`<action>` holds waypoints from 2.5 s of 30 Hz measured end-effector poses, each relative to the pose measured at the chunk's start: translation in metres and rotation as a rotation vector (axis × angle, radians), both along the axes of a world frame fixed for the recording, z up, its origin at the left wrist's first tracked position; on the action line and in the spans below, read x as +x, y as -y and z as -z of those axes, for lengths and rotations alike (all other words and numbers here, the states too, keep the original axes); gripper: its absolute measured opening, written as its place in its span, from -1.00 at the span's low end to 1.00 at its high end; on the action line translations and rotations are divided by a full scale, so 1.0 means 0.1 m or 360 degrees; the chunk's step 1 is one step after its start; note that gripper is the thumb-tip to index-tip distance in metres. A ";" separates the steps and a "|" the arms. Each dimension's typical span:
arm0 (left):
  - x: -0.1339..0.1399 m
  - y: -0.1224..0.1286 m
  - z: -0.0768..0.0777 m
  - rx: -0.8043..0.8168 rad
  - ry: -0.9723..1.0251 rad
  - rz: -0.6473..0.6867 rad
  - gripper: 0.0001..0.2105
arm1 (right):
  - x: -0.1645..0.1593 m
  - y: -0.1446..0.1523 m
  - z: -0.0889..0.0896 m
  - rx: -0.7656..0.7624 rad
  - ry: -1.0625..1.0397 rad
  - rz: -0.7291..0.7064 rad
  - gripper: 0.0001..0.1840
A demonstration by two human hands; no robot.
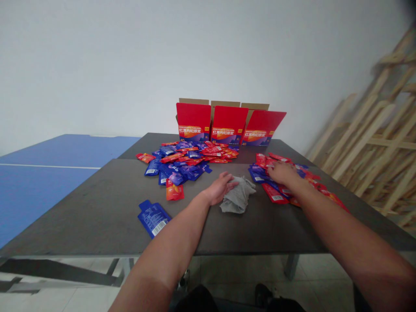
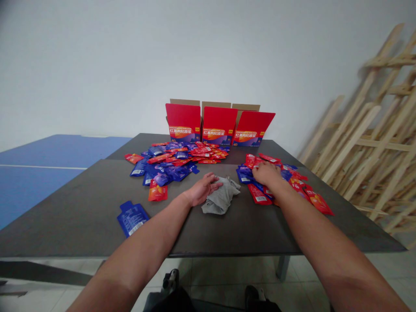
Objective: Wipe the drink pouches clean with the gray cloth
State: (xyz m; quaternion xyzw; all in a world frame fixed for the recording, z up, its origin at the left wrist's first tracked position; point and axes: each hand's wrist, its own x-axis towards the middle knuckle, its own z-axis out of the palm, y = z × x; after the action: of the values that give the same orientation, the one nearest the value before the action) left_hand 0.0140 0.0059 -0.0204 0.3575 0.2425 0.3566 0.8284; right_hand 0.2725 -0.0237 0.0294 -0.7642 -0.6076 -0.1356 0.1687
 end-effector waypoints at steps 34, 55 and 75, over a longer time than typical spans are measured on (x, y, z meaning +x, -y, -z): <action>0.01 -0.12 0.04 -0.0081 0.0032 -0.0036 -0.86 | -1.72 -0.33 -0.31 -0.0066 0.0492 -0.0916 -0.76; -0.09 -0.10 -0.08 0.0025 0.0192 -0.0350 -0.66 | -1.02 0.00 0.50 0.0445 -0.0190 -0.0924 -0.72; -0.18 -0.17 -0.13 -0.0191 0.0269 -0.0406 -0.80 | -0.94 0.01 0.48 0.0416 -0.0452 -0.0954 -0.67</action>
State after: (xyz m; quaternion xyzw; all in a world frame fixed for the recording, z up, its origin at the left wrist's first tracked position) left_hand -0.0043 0.0226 -0.0074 0.2424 0.2363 0.4726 0.8137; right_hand 0.1781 -0.0246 -0.0181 -0.5351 -0.7528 -0.0492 0.3801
